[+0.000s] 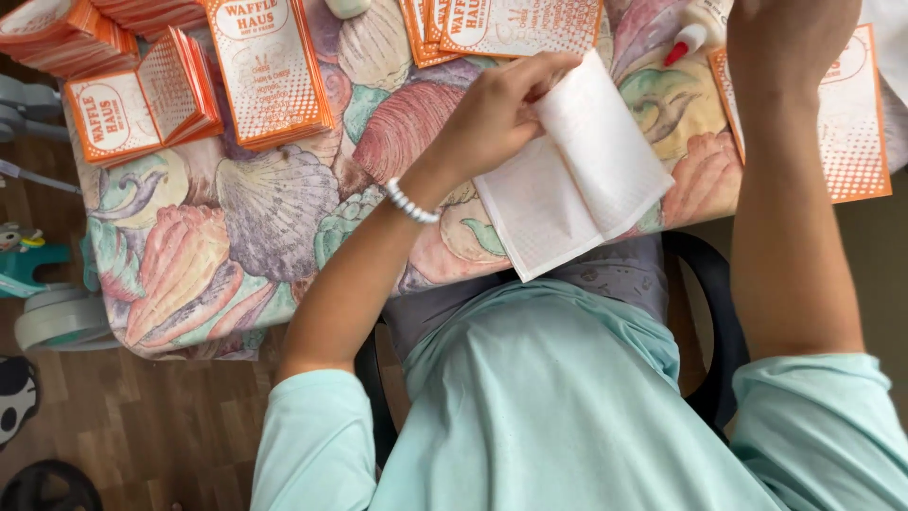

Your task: Manually folding and gluing paper bags at a table.

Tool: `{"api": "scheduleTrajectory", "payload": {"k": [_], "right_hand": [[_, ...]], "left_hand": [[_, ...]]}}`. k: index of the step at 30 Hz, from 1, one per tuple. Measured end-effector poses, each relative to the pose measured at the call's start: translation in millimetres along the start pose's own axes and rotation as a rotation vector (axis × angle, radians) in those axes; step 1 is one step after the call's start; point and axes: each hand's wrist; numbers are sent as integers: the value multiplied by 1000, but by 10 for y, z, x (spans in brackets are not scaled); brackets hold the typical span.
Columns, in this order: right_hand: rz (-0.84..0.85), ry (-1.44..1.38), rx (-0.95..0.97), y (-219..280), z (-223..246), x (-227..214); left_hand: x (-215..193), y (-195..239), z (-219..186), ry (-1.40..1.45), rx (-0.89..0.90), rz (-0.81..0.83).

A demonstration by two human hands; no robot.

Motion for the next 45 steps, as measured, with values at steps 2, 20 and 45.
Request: {"api": "scheduleTrajectory", "payload": {"k": [2, 20, 45], "right_hand": [[123, -155, 51, 230, 459, -178], [1246, -1093, -211, 1112, 1145, -271], [278, -1010, -25, 1780, 1451, -970]], "left_hand": [[-188, 204, -166, 39, 49, 8], [-494, 1200, -1047, -36, 421, -492], [361, 769, -1552, 367, -264, -606]]}}
Point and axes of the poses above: each hand's wrist, its own y-axis away from the middle knuckle, its own x-axis out of the palm, z = x × y, and after that the axes turned 11 degrees about x, right-handed
